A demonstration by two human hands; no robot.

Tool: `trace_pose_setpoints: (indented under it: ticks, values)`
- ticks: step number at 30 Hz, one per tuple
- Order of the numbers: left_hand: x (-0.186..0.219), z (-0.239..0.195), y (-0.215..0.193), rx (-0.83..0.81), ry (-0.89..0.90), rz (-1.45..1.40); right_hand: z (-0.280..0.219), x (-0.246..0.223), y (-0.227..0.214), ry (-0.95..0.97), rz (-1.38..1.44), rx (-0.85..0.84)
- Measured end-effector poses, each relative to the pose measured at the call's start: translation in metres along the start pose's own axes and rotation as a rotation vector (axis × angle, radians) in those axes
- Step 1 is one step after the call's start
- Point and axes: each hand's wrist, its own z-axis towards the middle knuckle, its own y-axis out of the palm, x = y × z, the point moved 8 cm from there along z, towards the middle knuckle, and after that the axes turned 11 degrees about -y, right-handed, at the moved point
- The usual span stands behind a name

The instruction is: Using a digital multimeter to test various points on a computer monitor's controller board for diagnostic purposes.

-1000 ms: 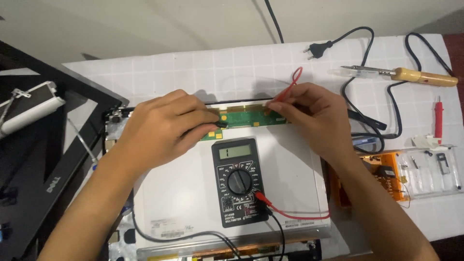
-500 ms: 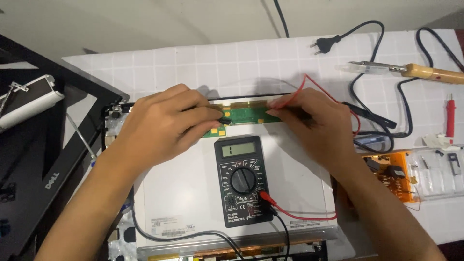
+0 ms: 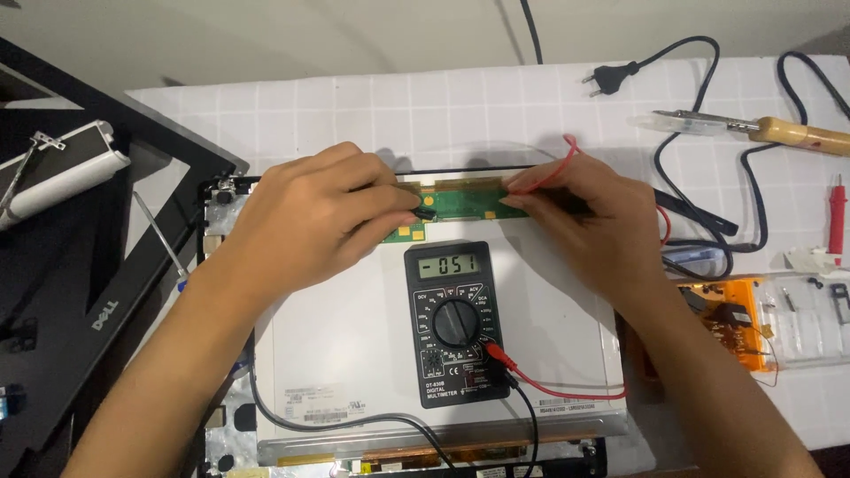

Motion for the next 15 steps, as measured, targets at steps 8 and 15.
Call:
trace_pose_setpoints:
  ticks: [8, 15]
  values:
    - [-0.0008, -0.0003, 0.0004, -0.001, -0.003, -0.008, -0.0017, 0.0081, 0.0004, 0.07, -0.001, -0.03]
    - [-0.0007, 0.0001, 0.0005, -0.002, -0.007, -0.017, -0.001, 0.0065, 0.0002, 0.089, 0.038, -0.02]
